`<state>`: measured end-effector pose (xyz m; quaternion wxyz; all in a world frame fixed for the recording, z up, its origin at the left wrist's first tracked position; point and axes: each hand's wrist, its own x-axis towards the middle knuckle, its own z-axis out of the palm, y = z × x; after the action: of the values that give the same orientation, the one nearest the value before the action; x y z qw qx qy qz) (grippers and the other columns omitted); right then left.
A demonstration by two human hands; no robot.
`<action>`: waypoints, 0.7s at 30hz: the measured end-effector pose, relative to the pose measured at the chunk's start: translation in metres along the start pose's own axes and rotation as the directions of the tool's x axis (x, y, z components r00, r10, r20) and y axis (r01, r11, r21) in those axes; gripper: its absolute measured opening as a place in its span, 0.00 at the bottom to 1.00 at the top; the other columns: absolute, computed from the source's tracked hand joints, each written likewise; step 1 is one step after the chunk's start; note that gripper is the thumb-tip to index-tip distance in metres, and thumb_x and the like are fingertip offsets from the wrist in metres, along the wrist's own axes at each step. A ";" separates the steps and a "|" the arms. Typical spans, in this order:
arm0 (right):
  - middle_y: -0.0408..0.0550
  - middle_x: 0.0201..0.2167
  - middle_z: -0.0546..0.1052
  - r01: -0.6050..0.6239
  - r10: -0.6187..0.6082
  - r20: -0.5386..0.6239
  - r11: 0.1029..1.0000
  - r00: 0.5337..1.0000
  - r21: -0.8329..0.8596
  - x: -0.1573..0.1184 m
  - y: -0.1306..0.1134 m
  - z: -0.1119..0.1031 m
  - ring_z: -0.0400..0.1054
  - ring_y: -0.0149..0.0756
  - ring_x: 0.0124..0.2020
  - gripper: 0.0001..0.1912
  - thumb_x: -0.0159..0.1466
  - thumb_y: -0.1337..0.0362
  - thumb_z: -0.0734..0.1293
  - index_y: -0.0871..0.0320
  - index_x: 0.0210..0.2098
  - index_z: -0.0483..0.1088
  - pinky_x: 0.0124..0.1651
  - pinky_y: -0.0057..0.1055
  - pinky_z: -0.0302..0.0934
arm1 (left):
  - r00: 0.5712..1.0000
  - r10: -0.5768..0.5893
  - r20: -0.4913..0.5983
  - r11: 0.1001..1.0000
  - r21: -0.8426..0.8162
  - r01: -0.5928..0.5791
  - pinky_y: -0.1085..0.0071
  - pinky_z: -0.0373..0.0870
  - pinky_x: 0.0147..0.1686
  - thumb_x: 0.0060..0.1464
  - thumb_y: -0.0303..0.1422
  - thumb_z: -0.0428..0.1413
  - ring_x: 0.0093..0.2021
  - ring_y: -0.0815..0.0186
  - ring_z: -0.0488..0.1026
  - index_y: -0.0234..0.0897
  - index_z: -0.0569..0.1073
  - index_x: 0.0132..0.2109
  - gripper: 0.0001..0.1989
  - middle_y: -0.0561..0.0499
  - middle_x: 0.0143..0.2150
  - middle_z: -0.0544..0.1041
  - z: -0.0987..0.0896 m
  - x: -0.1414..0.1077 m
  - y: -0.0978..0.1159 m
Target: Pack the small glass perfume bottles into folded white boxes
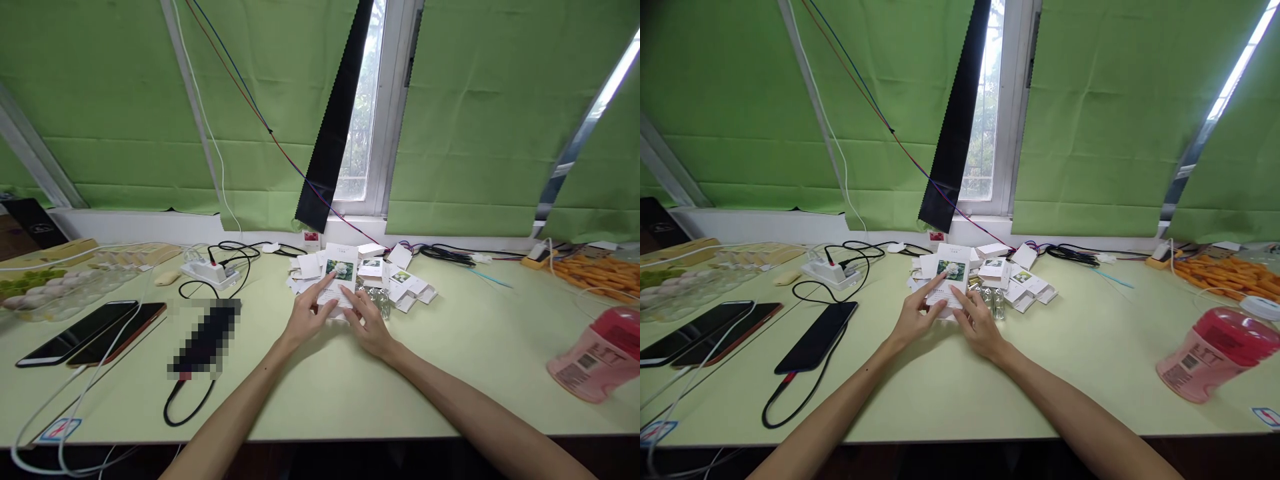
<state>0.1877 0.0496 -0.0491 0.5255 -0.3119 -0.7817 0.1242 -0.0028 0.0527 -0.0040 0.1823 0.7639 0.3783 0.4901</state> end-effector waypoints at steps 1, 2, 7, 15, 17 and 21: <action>0.49 0.43 0.66 0.002 -0.002 -0.002 1.000 1.000 0.000 0.000 0.000 0.000 0.64 0.32 0.33 0.26 0.73 0.61 0.59 0.43 0.70 0.57 0.36 0.32 0.69 | 1.000 0.002 0.003 1.000 -0.004 -0.002 0.76 0.68 0.26 0.63 0.40 0.55 0.30 0.71 0.68 0.43 0.66 0.67 0.27 0.43 0.62 0.74 0.000 0.000 0.000; 0.48 0.43 0.66 0.003 -0.003 -0.003 1.000 1.000 0.001 0.000 0.000 0.000 0.64 0.32 0.33 0.26 0.73 0.61 0.59 0.43 0.69 0.57 0.35 0.31 0.69 | 1.000 0.001 0.009 1.000 -0.014 -0.001 0.76 0.68 0.26 0.63 0.40 0.55 0.31 0.71 0.69 0.43 0.66 0.67 0.28 0.43 0.63 0.73 0.000 0.000 0.001; 0.48 0.41 0.65 -0.024 0.025 -0.020 1.000 0.999 0.011 0.000 0.000 0.001 0.64 0.33 0.33 0.25 0.73 0.61 0.59 0.45 0.69 0.58 0.36 0.32 0.68 | 0.989 -0.103 0.102 0.976 -0.183 0.121 0.77 0.71 0.24 0.61 0.41 0.57 0.26 0.76 0.66 0.44 0.63 0.69 0.31 0.41 0.66 0.69 -0.001 0.001 0.002; 0.47 0.40 0.64 -0.086 0.087 -0.022 0.996 0.996 0.025 0.001 -0.005 0.001 0.64 0.32 0.32 0.24 0.73 0.59 0.59 0.46 0.68 0.60 0.35 0.31 0.68 | 0.958 -0.204 0.202 0.879 -0.394 0.269 0.72 0.76 0.26 0.57 0.43 0.60 0.23 0.77 0.67 0.45 0.60 0.71 0.37 0.37 0.68 0.66 0.000 0.002 0.000; 0.47 0.40 0.64 -0.094 0.094 -0.015 0.995 0.995 0.030 0.001 -0.004 0.001 0.64 0.32 0.32 0.24 0.74 0.59 0.58 0.46 0.68 0.60 0.35 0.31 0.68 | 0.954 -0.216 0.207 0.877 -0.389 0.283 0.72 0.76 0.26 0.57 0.43 0.61 0.23 0.77 0.67 0.45 0.60 0.71 0.37 0.37 0.68 0.66 0.000 0.002 0.000; 0.47 0.41 0.64 -0.104 0.103 0.014 0.993 0.995 0.049 0.001 -0.003 0.001 0.64 0.31 0.31 0.25 0.73 0.59 0.58 0.45 0.69 0.58 0.35 0.32 0.69 | 0.956 -0.219 0.196 0.881 -0.382 0.280 0.73 0.75 0.25 0.57 0.43 0.61 0.24 0.77 0.68 0.45 0.63 0.69 0.35 0.38 0.69 0.64 0.000 0.003 -0.001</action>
<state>0.1858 0.0481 -0.0475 0.5217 -0.3381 -0.7640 0.1725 -0.0023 0.0559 -0.0030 0.4258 0.6880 0.3494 0.4725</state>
